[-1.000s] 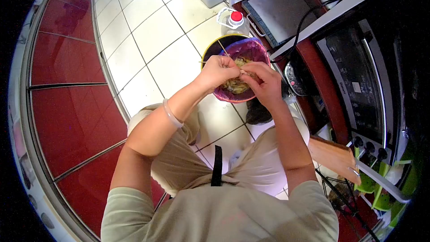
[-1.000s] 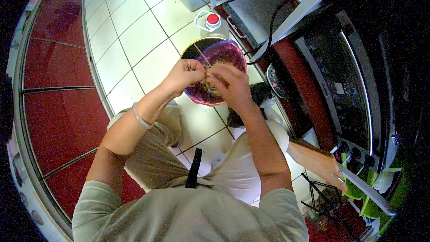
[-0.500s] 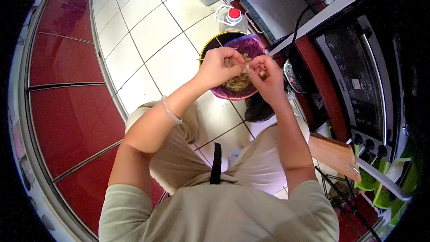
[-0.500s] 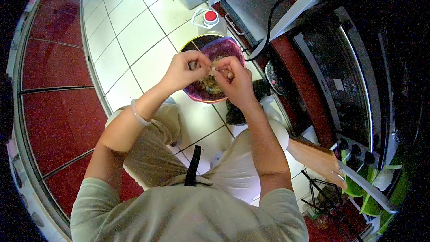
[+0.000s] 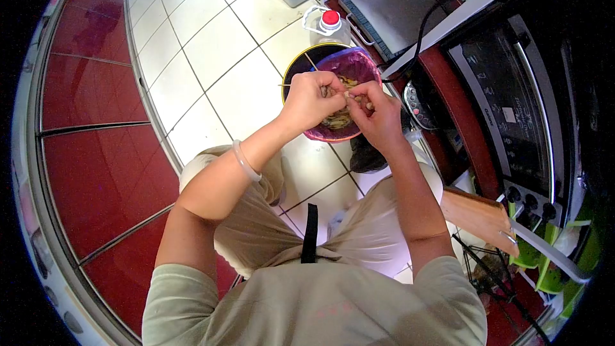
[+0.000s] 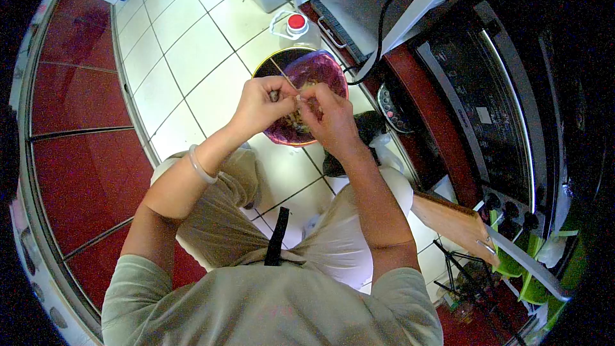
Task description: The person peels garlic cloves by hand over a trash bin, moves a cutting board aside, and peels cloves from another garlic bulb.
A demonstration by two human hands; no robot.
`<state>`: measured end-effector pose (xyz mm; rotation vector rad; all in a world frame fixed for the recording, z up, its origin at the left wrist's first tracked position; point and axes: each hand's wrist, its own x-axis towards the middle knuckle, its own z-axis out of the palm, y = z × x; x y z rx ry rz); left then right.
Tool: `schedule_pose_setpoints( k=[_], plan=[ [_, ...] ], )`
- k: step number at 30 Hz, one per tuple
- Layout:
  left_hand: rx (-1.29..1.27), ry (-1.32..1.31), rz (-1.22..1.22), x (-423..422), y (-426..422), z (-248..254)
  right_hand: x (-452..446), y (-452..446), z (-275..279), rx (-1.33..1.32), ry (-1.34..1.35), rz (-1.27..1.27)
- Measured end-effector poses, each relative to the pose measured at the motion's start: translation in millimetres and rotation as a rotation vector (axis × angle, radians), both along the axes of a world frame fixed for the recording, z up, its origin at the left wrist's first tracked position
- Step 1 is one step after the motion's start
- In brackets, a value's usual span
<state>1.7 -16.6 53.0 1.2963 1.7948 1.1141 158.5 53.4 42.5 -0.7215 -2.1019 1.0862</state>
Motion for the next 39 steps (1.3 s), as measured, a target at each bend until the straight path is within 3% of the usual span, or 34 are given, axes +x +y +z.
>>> schedule_pose_setpoints(
  k=[6, 11, 15, 17, 21, 26, 34, 39],
  plan=[
    [-0.009, -0.062, 0.029, 2.3, -0.1, 0.8, -1.1, 0.1, -1.5, -0.025, 0.021, -0.021],
    [0.054, -0.069, 0.084, 3.2, 1.2, -0.3, 1.0, 3.4, -15.0, -0.292, 0.084, 0.022],
    [0.052, -0.079, 0.120, 2.9, 0.7, -0.9, -0.8, 6.6, -25.8, -0.277, 0.130, 0.048],
    [0.049, -0.087, 0.149, -0.2, 1.5, -1.4, -1.9, 7.2, -25.4, -0.518, 0.321, 0.061],
    [0.015, -0.033, 0.139, -2.3, 2.0, -2.3, 0.2, 10.4, -19.3, -0.625, 0.423, 0.083],
    [0.129, -0.013, 0.045, 3.5, 2.6, 2.6, 7.7, 12.3, -6.1, -0.128, 0.044, 0.004],
    [0.008, -0.003, -0.023, 1.1, 2.8, 5.3, 6.2, 9.9, 0.1, -0.029, 0.047, 0.046],
    [0.082, 0.022, 0.024, 7.4, 2.0, -0.3, 4.7, 8.0, 0.4, 0.054, 0.076, 0.049]
  ],
)
